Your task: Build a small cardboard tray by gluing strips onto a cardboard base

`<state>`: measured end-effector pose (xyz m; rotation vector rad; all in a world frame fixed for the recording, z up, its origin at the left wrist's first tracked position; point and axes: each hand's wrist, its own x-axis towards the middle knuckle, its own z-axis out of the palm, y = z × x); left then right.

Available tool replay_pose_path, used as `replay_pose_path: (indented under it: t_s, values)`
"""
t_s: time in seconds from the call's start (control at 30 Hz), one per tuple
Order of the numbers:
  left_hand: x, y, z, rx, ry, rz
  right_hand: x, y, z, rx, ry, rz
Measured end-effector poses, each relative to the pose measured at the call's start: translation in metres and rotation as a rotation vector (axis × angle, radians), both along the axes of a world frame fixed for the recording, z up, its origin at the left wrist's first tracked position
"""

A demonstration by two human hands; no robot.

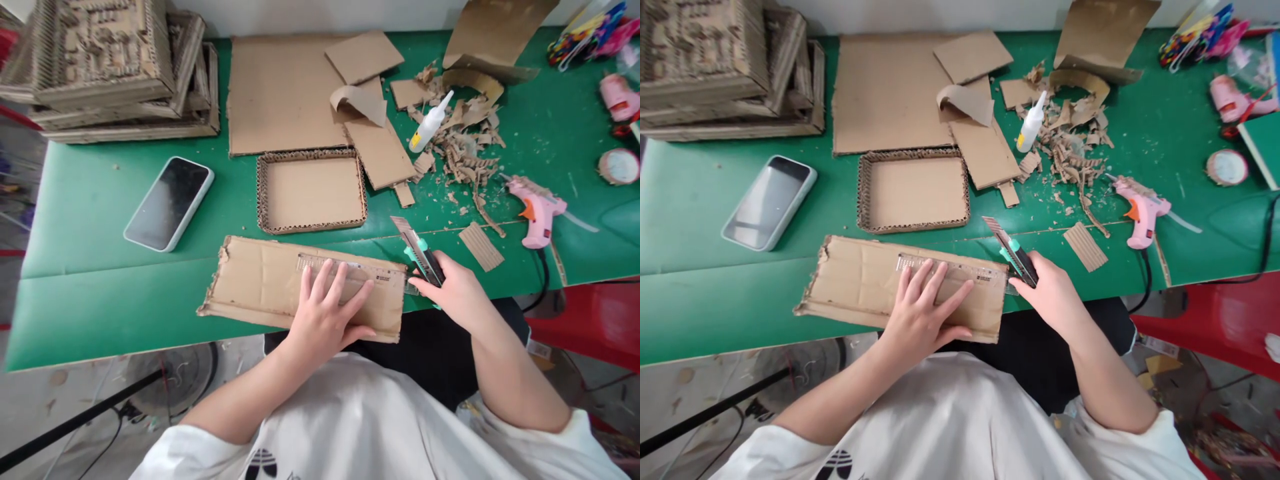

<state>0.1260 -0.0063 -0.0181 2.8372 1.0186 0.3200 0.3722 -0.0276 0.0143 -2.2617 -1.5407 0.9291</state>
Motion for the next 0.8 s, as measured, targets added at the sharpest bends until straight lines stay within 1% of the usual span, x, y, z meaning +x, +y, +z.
replay_pose_path:
  t_s: [0.27, 0.57, 0.8]
  values:
    - [0.0006, -0.0004, -0.0006, 0.000, -0.011, 0.004, 0.0012, -0.0028, -0.0035, 0.012, 0.007, -0.008]
    - [0.0007, -0.0010, -0.0009, -0.008, -0.012, 0.007, -0.0007, -0.0015, -0.0021, 0.045, -0.011, -0.008]
    - [0.0004, -0.0007, -0.0005, -0.028, -0.008, 0.015, -0.0009, -0.0008, -0.0034, 0.030, -0.024, 0.000]
